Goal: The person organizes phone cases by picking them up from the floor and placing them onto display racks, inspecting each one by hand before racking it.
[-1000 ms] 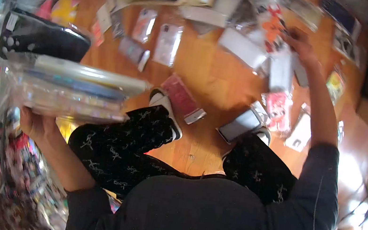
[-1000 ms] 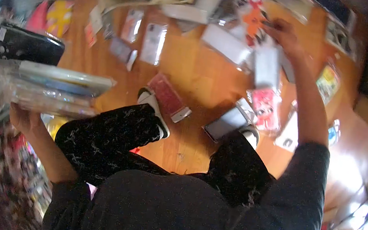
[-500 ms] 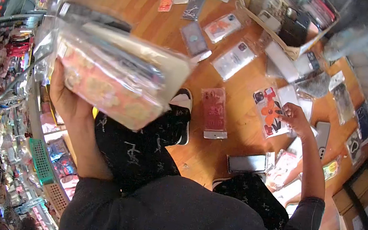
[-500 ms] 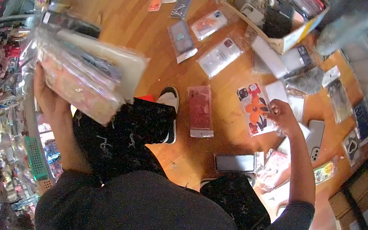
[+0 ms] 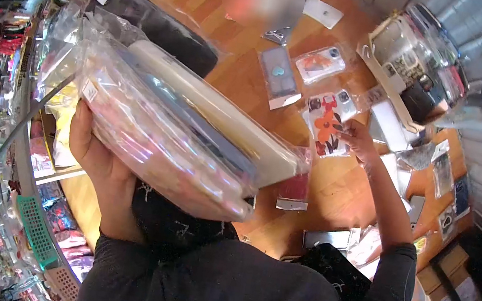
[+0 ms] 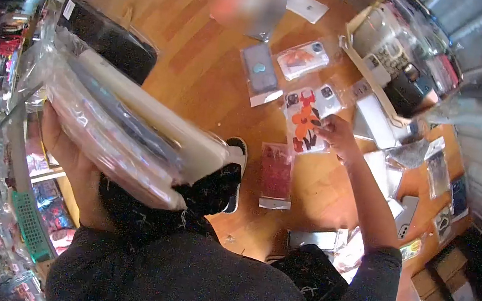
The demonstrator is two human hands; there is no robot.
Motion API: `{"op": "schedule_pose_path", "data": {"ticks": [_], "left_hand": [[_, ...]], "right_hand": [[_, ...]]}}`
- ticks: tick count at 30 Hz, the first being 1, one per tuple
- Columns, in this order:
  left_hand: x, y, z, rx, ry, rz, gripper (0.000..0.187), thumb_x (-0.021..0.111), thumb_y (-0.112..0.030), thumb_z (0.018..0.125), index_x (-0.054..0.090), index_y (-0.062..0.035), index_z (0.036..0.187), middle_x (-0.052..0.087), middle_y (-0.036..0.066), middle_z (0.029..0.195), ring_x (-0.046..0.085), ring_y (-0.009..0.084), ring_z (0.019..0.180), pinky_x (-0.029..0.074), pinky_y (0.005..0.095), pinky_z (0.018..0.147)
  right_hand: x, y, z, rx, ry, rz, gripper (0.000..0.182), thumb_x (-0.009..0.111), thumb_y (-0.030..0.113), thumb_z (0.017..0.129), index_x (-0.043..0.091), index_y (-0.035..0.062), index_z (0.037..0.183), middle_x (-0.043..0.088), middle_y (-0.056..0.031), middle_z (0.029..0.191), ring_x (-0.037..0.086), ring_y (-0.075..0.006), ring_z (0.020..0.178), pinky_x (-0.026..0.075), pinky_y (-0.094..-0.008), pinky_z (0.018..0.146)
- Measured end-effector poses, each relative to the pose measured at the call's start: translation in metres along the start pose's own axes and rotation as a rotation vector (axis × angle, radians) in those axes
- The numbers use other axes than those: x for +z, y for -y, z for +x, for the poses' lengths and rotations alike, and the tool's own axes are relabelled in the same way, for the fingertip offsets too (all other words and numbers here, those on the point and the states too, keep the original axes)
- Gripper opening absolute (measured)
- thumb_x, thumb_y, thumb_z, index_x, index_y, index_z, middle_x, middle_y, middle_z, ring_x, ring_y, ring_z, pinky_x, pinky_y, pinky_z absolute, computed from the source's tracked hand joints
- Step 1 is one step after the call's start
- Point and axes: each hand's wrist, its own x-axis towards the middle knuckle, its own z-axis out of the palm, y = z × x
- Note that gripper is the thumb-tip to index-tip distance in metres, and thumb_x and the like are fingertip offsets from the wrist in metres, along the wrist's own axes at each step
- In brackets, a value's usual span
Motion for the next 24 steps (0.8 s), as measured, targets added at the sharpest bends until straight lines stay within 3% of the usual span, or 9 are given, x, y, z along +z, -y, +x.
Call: {"op": "schedule_pose_path", "data": {"ticks": [2, 4, 5, 6, 9, 11, 14, 17, 24], "left_hand": [[0.009, 0.007, 0.003, 0.081, 0.149, 0.082, 0.039, 0.044, -0.028, 0.086, 0.045, -0.0013, 0.115, 0.050, 0.013, 0.112, 0.050, 0.0232, 0.100, 0.041, 0.0375, 0.088], [0.011, 0.012, 0.007, 0.180, -0.308, 0.476, 0.041, 0.041, -0.029, 0.088, 0.041, -0.0010, 0.118, 0.046, 0.011, 0.116, 0.048, 0.0210, 0.103, 0.040, 0.0353, 0.089], [0.002, 0.006, 0.004, 0.239, -0.027, 0.668, 0.042, 0.038, -0.028, 0.090, 0.037, -0.0017, 0.121, 0.043, 0.010, 0.120, 0.045, 0.0198, 0.105, 0.039, 0.0335, 0.091], [0.011, 0.012, 0.007, 0.173, -0.355, 0.453, 0.042, 0.039, -0.028, 0.089, 0.036, -0.0029, 0.123, 0.043, 0.011, 0.120, 0.045, 0.0213, 0.106, 0.038, 0.0364, 0.091], [-0.029, -0.007, 0.016, -0.063, -0.023, 0.091, 0.047, 0.045, -0.027, 0.086, 0.035, -0.0031, 0.124, 0.040, 0.012, 0.124, 0.043, 0.0235, 0.109, 0.035, 0.0395, 0.094], [-0.019, 0.004, 0.010, 0.632, 0.133, 1.287, 0.055, 0.052, -0.026, 0.080, 0.033, -0.0026, 0.126, 0.036, 0.015, 0.127, 0.038, 0.0250, 0.115, 0.030, 0.0410, 0.097], [-0.004, 0.023, 0.008, 0.726, -0.163, 1.062, 0.066, 0.057, -0.027, 0.075, 0.028, -0.0003, 0.128, 0.028, 0.018, 0.133, 0.031, 0.0268, 0.121, 0.026, 0.0421, 0.099], [0.010, 0.030, 0.000, 0.569, -0.122, 1.102, 0.066, 0.057, -0.028, 0.076, 0.028, -0.0007, 0.128, 0.028, 0.018, 0.133, 0.031, 0.0268, 0.121, 0.026, 0.0426, 0.099], [0.078, 0.085, -0.071, 0.357, -0.121, 1.132, 0.064, 0.054, -0.031, 0.078, 0.028, -0.0022, 0.128, 0.027, 0.016, 0.133, 0.029, 0.0270, 0.121, 0.025, 0.0443, 0.099]], "right_hand": [[0.021, 0.007, 0.028, 0.003, -0.097, 0.001, 0.022, 0.067, 0.014, 0.071, 0.048, 0.0044, 0.068, 0.044, 0.0009, 0.058, 0.042, -0.0072, 0.050, 0.035, -0.0223, 0.043], [0.044, 0.022, 0.047, 0.015, -0.151, 0.041, 0.020, 0.066, 0.017, 0.072, 0.053, 0.0014, 0.074, 0.049, -0.0012, 0.063, 0.044, -0.0082, 0.056, 0.036, -0.0225, 0.047], [0.055, 0.031, 0.057, -0.033, -0.151, 0.074, 0.023, 0.066, 0.019, 0.072, 0.055, -0.0001, 0.080, 0.052, -0.0024, 0.066, 0.047, -0.0092, 0.059, 0.038, -0.0230, 0.049], [0.068, 0.039, 0.066, -0.077, -0.153, 0.111, 0.027, 0.066, 0.020, 0.072, 0.057, -0.0017, 0.086, 0.054, -0.0037, 0.069, 0.049, -0.0102, 0.062, 0.040, -0.0235, 0.051], [0.111, 0.062, 0.090, -0.088, -0.086, 0.354, 0.036, 0.058, 0.028, 0.078, 0.055, -0.0008, 0.099, 0.056, -0.0069, 0.080, 0.051, -0.0099, 0.065, 0.040, -0.0226, 0.052], [0.120, 0.058, 0.096, -0.147, -0.086, 0.014, 0.035, 0.058, 0.030, 0.078, 0.055, 0.0016, 0.098, 0.057, -0.0079, 0.082, 0.054, -0.0113, 0.070, 0.044, -0.0239, 0.056], [0.102, 0.026, 0.081, -0.239, 0.011, -0.275, 0.032, 0.059, 0.030, 0.078, 0.056, 0.0032, 0.094, 0.058, -0.0082, 0.083, 0.055, -0.0123, 0.068, 0.045, -0.0251, 0.058], [0.060, -0.035, 0.049, -0.430, 0.210, -0.330, 0.027, 0.061, 0.028, 0.076, 0.056, 0.0033, 0.087, 0.060, -0.0081, 0.079, 0.057, -0.0145, 0.069, 0.046, -0.0268, 0.058], [-0.042, -0.049, -0.065, 0.003, -0.217, -0.805, 0.022, 0.060, 0.025, 0.077, 0.055, 0.0033, 0.078, 0.058, -0.0107, 0.071, 0.056, -0.0163, 0.064, 0.044, -0.0304, 0.056]]}}
